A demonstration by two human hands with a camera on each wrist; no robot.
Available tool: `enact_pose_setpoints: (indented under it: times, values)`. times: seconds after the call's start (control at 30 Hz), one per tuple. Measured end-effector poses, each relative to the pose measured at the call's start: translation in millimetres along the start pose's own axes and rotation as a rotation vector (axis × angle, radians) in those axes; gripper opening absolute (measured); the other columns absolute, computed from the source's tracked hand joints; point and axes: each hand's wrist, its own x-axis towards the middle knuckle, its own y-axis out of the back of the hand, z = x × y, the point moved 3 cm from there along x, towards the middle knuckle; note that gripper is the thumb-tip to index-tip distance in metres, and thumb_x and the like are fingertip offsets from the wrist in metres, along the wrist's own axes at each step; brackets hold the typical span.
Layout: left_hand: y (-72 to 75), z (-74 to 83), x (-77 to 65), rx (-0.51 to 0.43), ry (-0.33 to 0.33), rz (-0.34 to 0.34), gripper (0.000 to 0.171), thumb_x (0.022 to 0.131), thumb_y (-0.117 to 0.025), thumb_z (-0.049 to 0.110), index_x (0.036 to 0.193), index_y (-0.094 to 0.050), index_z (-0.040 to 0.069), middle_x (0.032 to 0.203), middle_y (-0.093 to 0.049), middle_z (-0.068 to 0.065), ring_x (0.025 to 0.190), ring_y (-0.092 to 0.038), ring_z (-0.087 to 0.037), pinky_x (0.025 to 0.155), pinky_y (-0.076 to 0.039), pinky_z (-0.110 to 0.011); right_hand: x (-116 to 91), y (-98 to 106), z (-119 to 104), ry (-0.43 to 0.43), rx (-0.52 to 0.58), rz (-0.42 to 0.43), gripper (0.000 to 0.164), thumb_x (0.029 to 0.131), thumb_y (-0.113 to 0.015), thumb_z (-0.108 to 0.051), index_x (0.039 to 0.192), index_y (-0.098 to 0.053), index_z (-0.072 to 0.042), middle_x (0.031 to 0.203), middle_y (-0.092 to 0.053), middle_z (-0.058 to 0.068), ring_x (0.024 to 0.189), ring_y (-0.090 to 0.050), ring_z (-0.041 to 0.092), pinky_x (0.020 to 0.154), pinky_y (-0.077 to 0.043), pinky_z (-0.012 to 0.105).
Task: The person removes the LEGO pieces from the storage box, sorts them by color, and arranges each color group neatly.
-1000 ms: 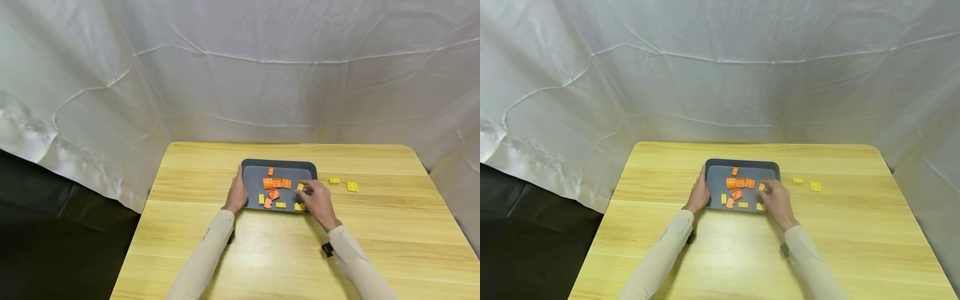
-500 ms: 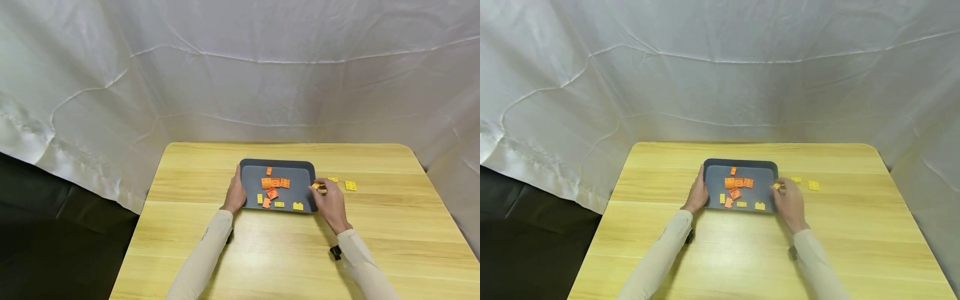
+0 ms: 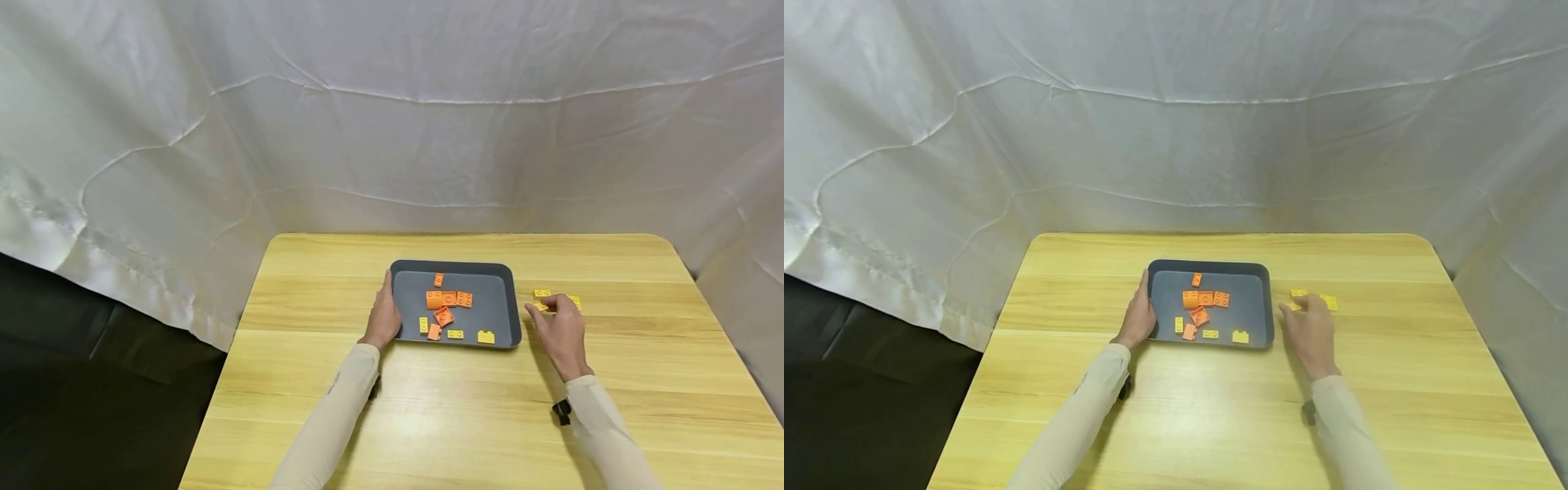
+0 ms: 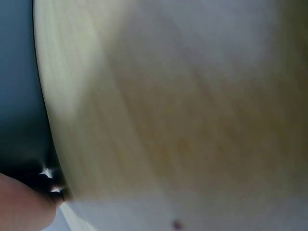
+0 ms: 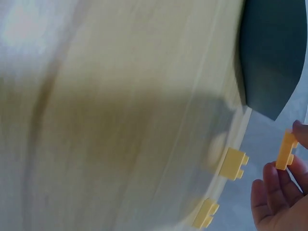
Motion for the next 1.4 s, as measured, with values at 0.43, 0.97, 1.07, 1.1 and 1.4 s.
enact_pose_setpoints:
  times: [0.43, 0.97, 1.07, 1.1, 1.4]
  values:
    - [-0.1, -2.1, -0.1, 0.01, 0.003, -0.002, 0.069, 0.106, -0.036, -0.007, 0.167, -0.008, 0.006, 0.168, -0.028, -0.017, 0.147, -0.038, -0.038, 0.125, -0.023, -0.045, 1.7, 4.3, 17.6, -0.136, -0.134, -0.088, 0.032, 0.091, -0.082, -0.014, 0.097, -0.065, 0.013, 0.092, -0.065, 0.032, 0.081, -0.065, 0.046, 0.07, -0.053, 0.06]
    - [-0.7, -1.1, -0.2, -0.002, 0.0, -0.002, 0.069, 0.106, -0.034, -0.009, 0.167, -0.008, 0.006, 0.168, -0.027, -0.017, 0.15, -0.035, -0.035, 0.127, -0.019, -0.04, 1.7, -3.9, 29.6, -0.162, -0.148, -0.137, 0.033, 0.091, -0.082, -0.016, 0.094, -0.062, 0.01, 0.091, -0.064, 0.029, 0.081, -0.063, 0.044, 0.068, -0.052, 0.059]
    - [-0.7, -0.9, -0.5, -0.008, 0.003, -0.002, 0.068, 0.106, -0.034, -0.009, 0.167, -0.008, 0.006, 0.168, -0.027, -0.017, 0.15, -0.034, -0.034, 0.127, -0.019, -0.041, 2.1, -4.9, 29.6, -0.152, -0.153, -0.136, 0.033, 0.09, -0.083, -0.016, 0.093, -0.062, 0.01, 0.09, -0.064, 0.028, 0.079, -0.063, 0.044, 0.067, -0.051, 0.058]
    - [-0.6, -0.7, -0.5, -0.007, 0.003, -0.002, 0.068, 0.106, -0.034, -0.009, 0.167, -0.008, 0.006, 0.168, -0.027, -0.018, 0.151, -0.033, -0.034, 0.127, -0.019, -0.041, 2.0, -5.2, 29.7, -0.151, -0.154, -0.138, 0.033, 0.09, -0.083, -0.016, 0.092, -0.062, 0.01, 0.09, -0.064, 0.028, 0.079, -0.063, 0.044, 0.067, -0.051, 0.058]
    - [0.2, -0.1, 0.0, 0.019, -0.013, -0.002, 0.068, 0.106, -0.035, -0.008, 0.167, -0.007, 0.005, 0.167, -0.028, -0.018, 0.149, -0.037, -0.035, 0.126, -0.021, -0.041, 2.7, -6.5, 31.5, -0.161, -0.162, -0.157, 0.034, 0.088, -0.085, -0.015, 0.091, -0.062, 0.009, 0.091, -0.064, 0.03, 0.081, -0.064, 0.046, 0.068, -0.052, 0.061]
